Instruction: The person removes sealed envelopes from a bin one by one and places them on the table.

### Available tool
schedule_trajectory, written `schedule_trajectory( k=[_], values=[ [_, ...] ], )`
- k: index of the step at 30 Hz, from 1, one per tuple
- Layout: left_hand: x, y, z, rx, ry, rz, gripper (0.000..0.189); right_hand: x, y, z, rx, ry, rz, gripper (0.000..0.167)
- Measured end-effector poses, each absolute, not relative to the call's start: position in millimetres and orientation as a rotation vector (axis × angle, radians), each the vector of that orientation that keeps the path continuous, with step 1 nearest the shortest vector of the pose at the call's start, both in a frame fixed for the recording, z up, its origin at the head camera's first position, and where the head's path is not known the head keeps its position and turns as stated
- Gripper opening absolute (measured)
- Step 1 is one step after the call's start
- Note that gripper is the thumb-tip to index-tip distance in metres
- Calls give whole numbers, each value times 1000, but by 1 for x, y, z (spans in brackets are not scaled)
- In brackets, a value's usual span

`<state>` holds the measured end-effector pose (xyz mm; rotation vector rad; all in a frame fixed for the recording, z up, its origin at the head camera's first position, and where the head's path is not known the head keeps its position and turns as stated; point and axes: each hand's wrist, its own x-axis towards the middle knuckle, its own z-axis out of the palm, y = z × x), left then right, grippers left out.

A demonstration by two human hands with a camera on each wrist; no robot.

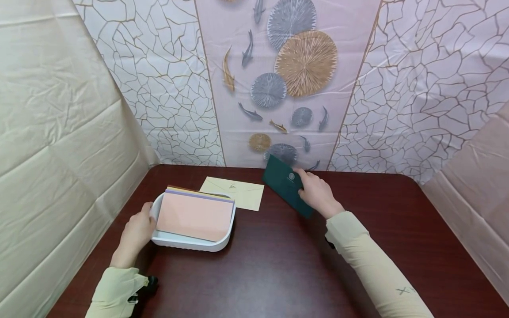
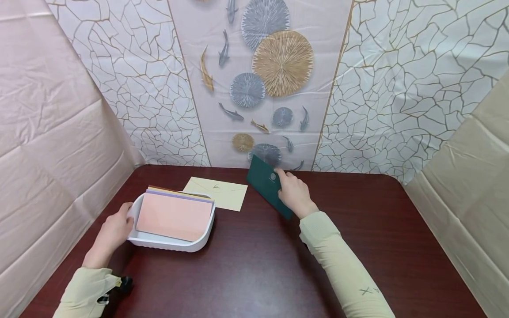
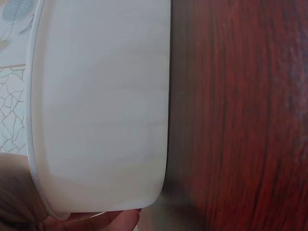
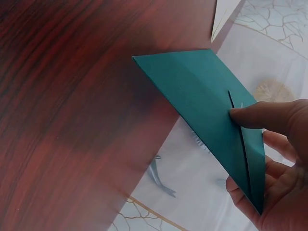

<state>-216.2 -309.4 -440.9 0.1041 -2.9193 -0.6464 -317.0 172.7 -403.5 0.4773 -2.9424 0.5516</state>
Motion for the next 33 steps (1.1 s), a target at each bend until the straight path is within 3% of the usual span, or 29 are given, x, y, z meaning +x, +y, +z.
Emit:
schedule_trajectory(
  k=[17,33],
  values=[
    [-217,-312,-443,132,-2927,-655,44,-320,171,-411,283,-3020,516,65],
    [-218,-311,-444,112,-2909,-652,43,-318,167,-424,64,-3255,584,73]
  ],
)
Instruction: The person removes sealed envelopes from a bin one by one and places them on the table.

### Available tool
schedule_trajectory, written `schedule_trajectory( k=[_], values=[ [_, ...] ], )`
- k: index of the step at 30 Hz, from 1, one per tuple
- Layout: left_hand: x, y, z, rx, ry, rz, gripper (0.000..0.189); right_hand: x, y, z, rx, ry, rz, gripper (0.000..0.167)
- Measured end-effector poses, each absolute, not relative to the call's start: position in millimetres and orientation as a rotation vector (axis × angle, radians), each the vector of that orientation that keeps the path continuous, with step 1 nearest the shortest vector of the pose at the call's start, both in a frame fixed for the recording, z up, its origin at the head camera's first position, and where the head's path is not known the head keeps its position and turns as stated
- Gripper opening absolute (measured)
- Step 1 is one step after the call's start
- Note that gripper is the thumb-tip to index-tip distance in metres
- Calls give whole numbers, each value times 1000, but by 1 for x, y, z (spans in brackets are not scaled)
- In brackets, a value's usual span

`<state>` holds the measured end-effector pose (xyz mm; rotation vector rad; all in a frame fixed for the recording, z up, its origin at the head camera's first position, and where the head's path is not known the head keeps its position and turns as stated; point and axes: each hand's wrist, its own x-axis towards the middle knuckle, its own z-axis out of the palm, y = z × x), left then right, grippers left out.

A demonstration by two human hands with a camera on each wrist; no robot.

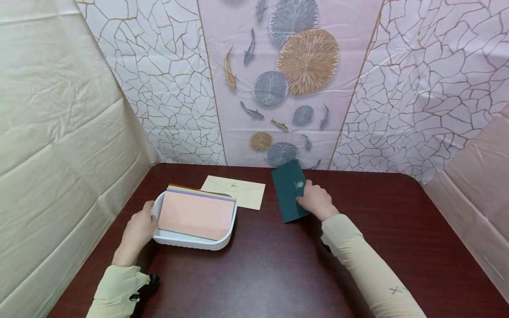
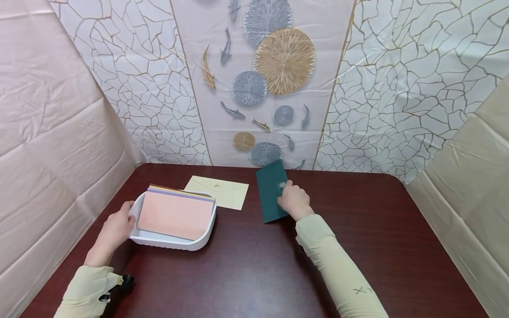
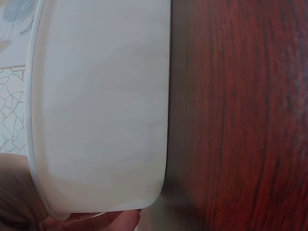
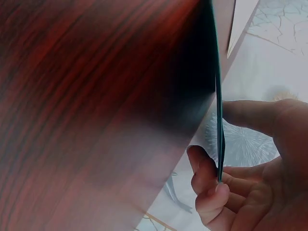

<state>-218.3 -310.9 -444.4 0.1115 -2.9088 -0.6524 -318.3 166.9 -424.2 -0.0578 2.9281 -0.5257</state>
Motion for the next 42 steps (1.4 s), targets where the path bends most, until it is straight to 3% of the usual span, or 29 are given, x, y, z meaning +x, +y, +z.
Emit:
schedule_trajectory(
  k=[32,42],
  values=[
    [-220,-310,-443,134,-2934,-643,45,-317,152,-440,-14,2906,-486,63],
    [-220,-310,-440,152,-2946,-648,45,-316,148,-440,3,2900,-451,70]
  ],
)
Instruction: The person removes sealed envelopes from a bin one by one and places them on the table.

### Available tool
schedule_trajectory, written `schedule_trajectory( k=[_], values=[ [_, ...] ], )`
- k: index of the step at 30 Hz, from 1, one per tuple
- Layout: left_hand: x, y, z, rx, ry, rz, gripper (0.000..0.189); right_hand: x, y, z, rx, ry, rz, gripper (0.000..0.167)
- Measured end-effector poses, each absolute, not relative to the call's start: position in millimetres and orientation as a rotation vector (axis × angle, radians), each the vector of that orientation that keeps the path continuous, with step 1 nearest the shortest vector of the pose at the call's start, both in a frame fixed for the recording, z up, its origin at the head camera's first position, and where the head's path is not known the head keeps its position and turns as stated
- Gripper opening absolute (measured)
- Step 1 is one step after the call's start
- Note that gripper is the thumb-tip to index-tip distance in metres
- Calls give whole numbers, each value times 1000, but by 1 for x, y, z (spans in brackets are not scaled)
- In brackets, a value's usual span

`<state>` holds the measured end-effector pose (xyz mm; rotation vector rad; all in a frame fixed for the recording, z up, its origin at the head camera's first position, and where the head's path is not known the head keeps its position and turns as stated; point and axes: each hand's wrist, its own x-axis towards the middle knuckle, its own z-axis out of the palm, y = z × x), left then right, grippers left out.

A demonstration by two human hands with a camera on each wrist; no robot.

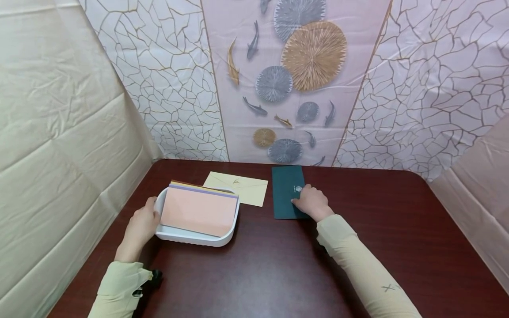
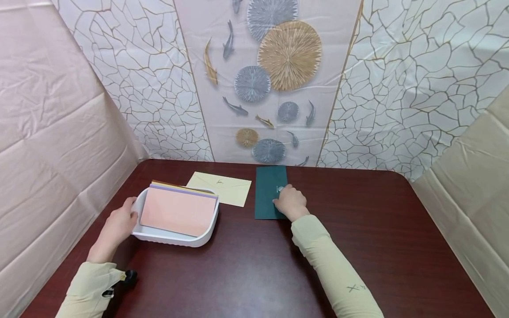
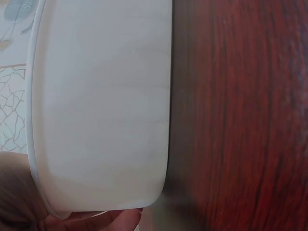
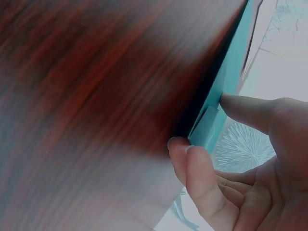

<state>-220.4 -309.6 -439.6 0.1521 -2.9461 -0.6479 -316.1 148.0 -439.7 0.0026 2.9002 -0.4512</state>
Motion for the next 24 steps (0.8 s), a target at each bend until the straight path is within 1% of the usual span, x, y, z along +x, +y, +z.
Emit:
schedule_trajectory(
  k=[9,17,24],
  values=[
    [-220,-308,-440,149,-2934,-654,45,-316,149,-442,-10,2877,-471,66],
    [-221,-309,-441,164,-2950,-657,46,-317,153,-444,-29,2867,-472,71],
    [-221,-311,-441,138,-2946,-648,46,-316,153,-445,-41,2860,-460,73]
  ],
)
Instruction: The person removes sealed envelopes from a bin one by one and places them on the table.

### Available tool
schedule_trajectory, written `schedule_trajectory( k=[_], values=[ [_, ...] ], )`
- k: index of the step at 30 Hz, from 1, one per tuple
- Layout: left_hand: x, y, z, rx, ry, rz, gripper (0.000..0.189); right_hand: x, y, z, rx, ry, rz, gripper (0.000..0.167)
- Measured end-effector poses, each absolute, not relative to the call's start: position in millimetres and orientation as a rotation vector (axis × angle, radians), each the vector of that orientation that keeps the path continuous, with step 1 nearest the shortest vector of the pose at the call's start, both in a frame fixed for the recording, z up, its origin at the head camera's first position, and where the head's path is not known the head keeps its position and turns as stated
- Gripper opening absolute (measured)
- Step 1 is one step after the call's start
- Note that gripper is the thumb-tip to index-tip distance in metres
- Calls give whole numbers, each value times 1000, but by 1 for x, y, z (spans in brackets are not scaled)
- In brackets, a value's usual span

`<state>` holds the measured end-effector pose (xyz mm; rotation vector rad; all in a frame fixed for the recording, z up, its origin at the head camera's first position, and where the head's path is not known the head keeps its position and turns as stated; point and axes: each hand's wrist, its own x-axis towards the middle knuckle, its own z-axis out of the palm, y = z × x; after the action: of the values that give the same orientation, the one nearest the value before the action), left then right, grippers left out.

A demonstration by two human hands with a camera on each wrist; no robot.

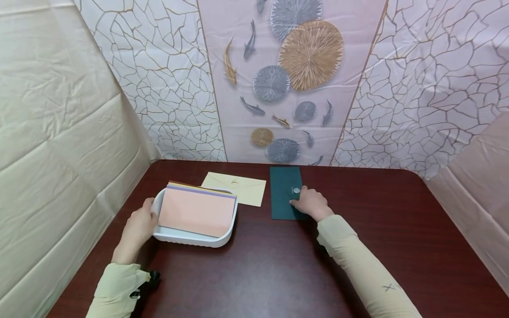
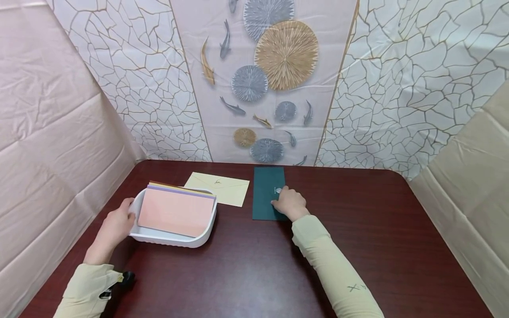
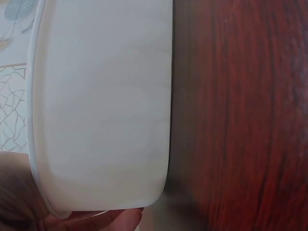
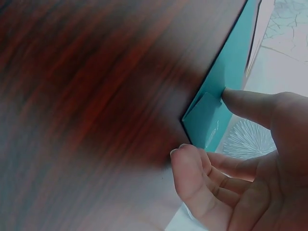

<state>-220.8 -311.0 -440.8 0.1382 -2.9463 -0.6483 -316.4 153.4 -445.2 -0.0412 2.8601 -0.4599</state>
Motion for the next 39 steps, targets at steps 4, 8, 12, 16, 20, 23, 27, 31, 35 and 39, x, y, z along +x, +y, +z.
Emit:
schedule_trajectory(
  k=[4,8,12,16,20,23,27,31,35,39],
  values=[
    [-221,-312,-440,120,-2952,-648,46,-317,154,-441,-50,2863,-457,70],
    [-221,-312,-440,127,-2965,-648,46,-320,154,-432,-82,2886,-456,68],
    [-221,-312,-440,124,-2964,-649,46,-326,148,-421,-116,2912,-472,68],
    [-220,-314,-439,115,-2957,-641,46,-330,133,-411,-195,2929,-429,62],
    [-221,-315,-438,123,-2958,-653,46,-331,108,-399,-301,2928,-394,59],
    [-222,-314,-440,127,-2953,-668,46,-328,87,-391,-394,2921,-407,58],
    [-221,-313,-442,127,-2941,-667,46,-318,59,-388,-530,2927,-425,55],
    [-220,-312,-443,136,-2940,-667,46,-306,34,-389,-701,2963,-427,49],
    [-221,-313,-443,135,-2943,-670,46,-296,18,-393,-890,2999,-453,37],
    [-221,-314,-442,132,-2941,-666,46,-289,9,-393,-990,3029,-501,31]
  ],
)
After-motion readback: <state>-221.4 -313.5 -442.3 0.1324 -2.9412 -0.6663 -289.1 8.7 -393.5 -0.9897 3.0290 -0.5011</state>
